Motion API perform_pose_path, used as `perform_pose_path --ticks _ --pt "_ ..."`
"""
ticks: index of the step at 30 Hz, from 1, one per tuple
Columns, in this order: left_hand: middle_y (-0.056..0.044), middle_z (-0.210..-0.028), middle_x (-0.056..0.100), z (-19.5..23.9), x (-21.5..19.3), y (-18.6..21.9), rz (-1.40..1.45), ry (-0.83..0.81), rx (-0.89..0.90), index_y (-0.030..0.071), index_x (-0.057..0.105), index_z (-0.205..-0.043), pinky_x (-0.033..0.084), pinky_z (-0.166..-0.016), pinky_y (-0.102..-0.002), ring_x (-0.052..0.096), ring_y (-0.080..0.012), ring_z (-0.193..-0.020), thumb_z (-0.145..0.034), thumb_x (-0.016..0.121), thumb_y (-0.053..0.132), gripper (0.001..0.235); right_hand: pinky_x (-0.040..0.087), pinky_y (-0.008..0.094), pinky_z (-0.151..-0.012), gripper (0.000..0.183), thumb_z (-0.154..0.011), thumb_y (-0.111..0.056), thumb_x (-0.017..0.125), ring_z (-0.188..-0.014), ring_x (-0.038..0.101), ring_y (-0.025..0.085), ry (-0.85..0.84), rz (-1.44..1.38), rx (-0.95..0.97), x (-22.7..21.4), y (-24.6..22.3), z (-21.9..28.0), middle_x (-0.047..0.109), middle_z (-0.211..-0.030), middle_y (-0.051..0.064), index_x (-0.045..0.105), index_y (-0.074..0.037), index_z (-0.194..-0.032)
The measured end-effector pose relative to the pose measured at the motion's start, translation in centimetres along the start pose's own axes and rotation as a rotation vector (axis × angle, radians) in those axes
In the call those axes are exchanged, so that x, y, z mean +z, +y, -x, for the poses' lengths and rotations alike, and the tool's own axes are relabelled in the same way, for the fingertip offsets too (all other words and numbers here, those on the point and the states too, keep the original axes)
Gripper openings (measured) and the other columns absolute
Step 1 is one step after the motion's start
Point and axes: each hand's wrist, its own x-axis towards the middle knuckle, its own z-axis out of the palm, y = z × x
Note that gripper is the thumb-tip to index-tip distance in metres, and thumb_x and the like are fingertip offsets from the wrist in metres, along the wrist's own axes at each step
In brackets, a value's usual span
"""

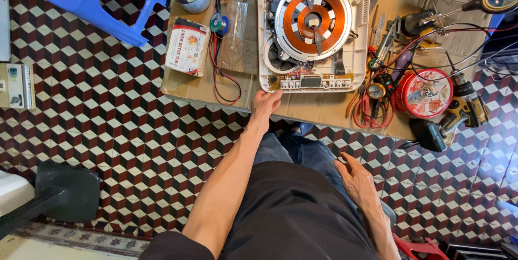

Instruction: The person uses a power drill to remove screws from the bottom of a white induction cooktop, then opens the casing to reveal the internal components. They wipe the interior with a tissue and inspect the copper coil and circuit board.

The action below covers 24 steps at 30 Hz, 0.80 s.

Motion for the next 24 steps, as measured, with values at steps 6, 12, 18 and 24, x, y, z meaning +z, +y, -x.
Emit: perform_pose_path --ticks 6,12,18,24 --pt "-0.015 -0.107 0.07 0.9 1.6 1.3 -0.052 0.088 0.115 -0.004 0.051 -0.118 0.058 -0.085 -0.029 0.067 -0.017 -0.092 -0.079 0.088 0.024 0.061 0.052 0.04 -0.099 0.06 -0.094 -0.044 0.061 -0.114 0.07 0.033 -0.043 0.064 -0.039 -1.4 0.4 -1.6 0.07 -0.126 0.022 0.058 -0.009 -0.142" --pt "-0.013 -0.107 0.071 1.6 3.2 1.2 -0.013 0.161 0.192 -0.005 0.053 -0.118 0.061 -0.085 -0.026 0.07 -0.0159 -0.094 -0.079 0.086 0.024 0.059 0.051 0.041 -0.097 0.058 -0.094 -0.042 0.062 -0.116 0.067 0.035 -0.071 0.127 -0.177 -3.0 0.5 -3.4 0.065 -0.135 0.019 0.058 -0.006 -0.14" --pt "-0.016 -0.108 0.071 1.6 4.0 0.8 0.02 0.19 0.275 -0.006 0.052 -0.115 0.061 -0.083 -0.027 0.07 -0.0162 -0.093 -0.08 0.086 0.022 0.056 0.052 0.041 -0.097 0.056 -0.093 -0.041 0.063 -0.115 0.068 0.035 -0.102 0.189 -0.246 -4.2 0.1 -5.0 0.069 -0.129 0.018 0.059 -0.009 -0.139" --pt "-0.016 -0.108 0.071 1.8 4.3 0.4 0.028 0.225 0.294 -0.004 0.052 -0.115 0.061 -0.084 -0.029 0.07 -0.0167 -0.095 -0.081 0.085 0.021 0.053 0.052 0.042 -0.099 0.056 -0.094 -0.041 0.061 -0.117 0.067 0.035 -0.152 0.265 -0.313 -4.5 0.5 -6.4 0.068 -0.13 0.017 0.058 -0.009 -0.14"
